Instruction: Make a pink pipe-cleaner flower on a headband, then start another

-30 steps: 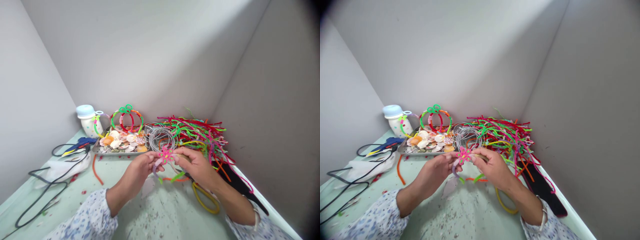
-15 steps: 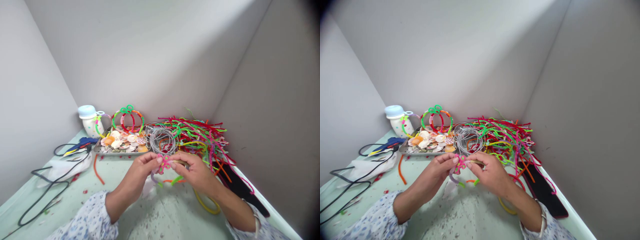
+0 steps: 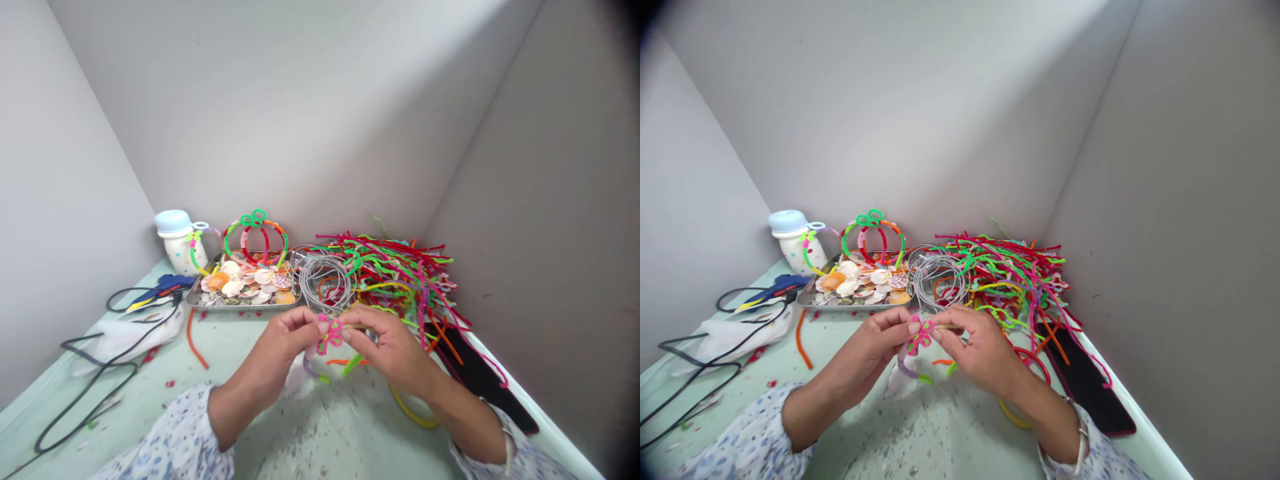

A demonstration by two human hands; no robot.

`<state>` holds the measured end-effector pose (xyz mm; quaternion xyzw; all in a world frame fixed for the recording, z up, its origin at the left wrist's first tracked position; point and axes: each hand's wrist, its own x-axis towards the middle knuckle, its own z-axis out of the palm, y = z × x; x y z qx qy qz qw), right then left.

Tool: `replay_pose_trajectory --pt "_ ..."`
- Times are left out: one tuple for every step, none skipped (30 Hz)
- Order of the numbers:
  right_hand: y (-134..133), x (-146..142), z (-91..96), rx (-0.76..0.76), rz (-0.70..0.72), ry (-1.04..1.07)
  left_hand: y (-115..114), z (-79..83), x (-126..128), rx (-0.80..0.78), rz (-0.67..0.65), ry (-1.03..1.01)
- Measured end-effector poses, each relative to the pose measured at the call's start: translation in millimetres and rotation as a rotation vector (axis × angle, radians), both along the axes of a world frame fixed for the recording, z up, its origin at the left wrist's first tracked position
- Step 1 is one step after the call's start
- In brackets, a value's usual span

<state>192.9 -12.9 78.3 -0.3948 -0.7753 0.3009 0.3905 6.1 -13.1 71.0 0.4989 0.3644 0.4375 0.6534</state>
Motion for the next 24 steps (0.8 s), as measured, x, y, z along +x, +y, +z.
replay_pose_trajectory --pt "-0.4 -0.3 0.3 0.001 0.001 0.0 -0.3 0.3 -0.3 -0.004 -0.002 0.001" --pt "-0.9 -0.5 0.7 0.003 0.001 0.002 -0.7 0.6 -0.5 -0.008 -0.005 0.001" --pt "-1.3 -0.6 1.2 0.003 0.0 0.004 -1.2 1.0 -0.6 -0.013 -0.008 -0.001" --pt "-1.7 -0.5 1.6 0.002 0.001 0.009 -1.5 1.6 -0.6 -0.018 -0.011 -0.005" --pt "-1.9 -0.3 2.0 -0.003 -0.001 0.017 -1.9 2.2 -0.5 -0.022 -0.02 -0.012" --pt "-1.9 0.2 2.3 -0.017 0.0 0.029 -2.1 3.1 -0.3 -0.026 -0.029 -0.025" --pt "-1.7 0.8 2.3 -0.04 0.001 0.045 -2.2 4.1 -0.1 -0.026 -0.044 -0.049" --pt "-1.3 1.6 1.9 -0.071 0.001 0.069 -2.2 5.1 0.2 -0.022 -0.07 -0.082" --pt "-0.6 2.4 1.2 -0.111 -0.006 0.098 -2.1 6.1 0.4 -0.023 -0.082 -0.116" --pt "0.4 3.2 0.2 -0.157 -0.017 0.133 -1.8 6.9 0.5 -0.024 -0.094 -0.142" --pt "1.5 3.8 -1.2 -0.208 -0.033 0.171 -1.3 7.5 0.6 -0.024 -0.1 -0.157" --pt "2.8 4.1 -2.8 -0.262 -0.05 0.209 -0.9 7.7 0.5 -0.024 -0.099 -0.157" --pt "4.1 3.9 -4.4 -0.314 -0.063 0.245 -0.3 7.6 0.5 -0.019 -0.097 -0.141" --pt "5.4 3.4 -6.1 -0.361 -0.069 0.279 0.2 7.0 0.4 -0.013 -0.093 -0.118" --pt "6.6 2.4 -7.7 -0.401 -0.066 0.309 0.8 6.2 0.3 -0.006 -0.089 -0.093" --pt "7.5 1.2 -9.3 -0.435 -0.055 0.338 1.3 5.1 0.2 -0.001 -0.086 -0.073" --pt "8.3 -0.3 -10.7 -0.463 -0.04 0.361 1.9 3.9 0.2 0.001 -0.086 -0.061" --pt "8.8 -1.8 -12.0 -0.486 -0.026 0.379 2.5 2.7 0.3 -0.002 -0.083 -0.058" --pt "9.0 -3.3 -13.2 -0.508 -0.017 0.394 3.1 1.4 0.4 -0.01 -0.079 -0.06" --pt "9.0 -4.6 -14.2 -0.528 -0.012 0.405 3.7 0.3 0.6 -0.022 -0.075 -0.064" --pt "8.9 -5.7 -15.2 -0.545 -0.009 0.412 4.2 -0.7 0.8 -0.039 -0.069 -0.068" --pt "8.5 -6.6 -16.1 -0.558 -0.009 0.417 4.6 -1.7 1.0 -0.059 -0.063 -0.073" --pt "8.1 -7.3 -16.8 -0.569 -0.007 0.419 5.0 -2.5 1.2 -0.081 -0.058 -0.079" --pt "7.6 -7.8 -17.2 -0.578 -0.005 0.42 5.2 -3.3 1.3 -0.104 -0.054 -0.088"
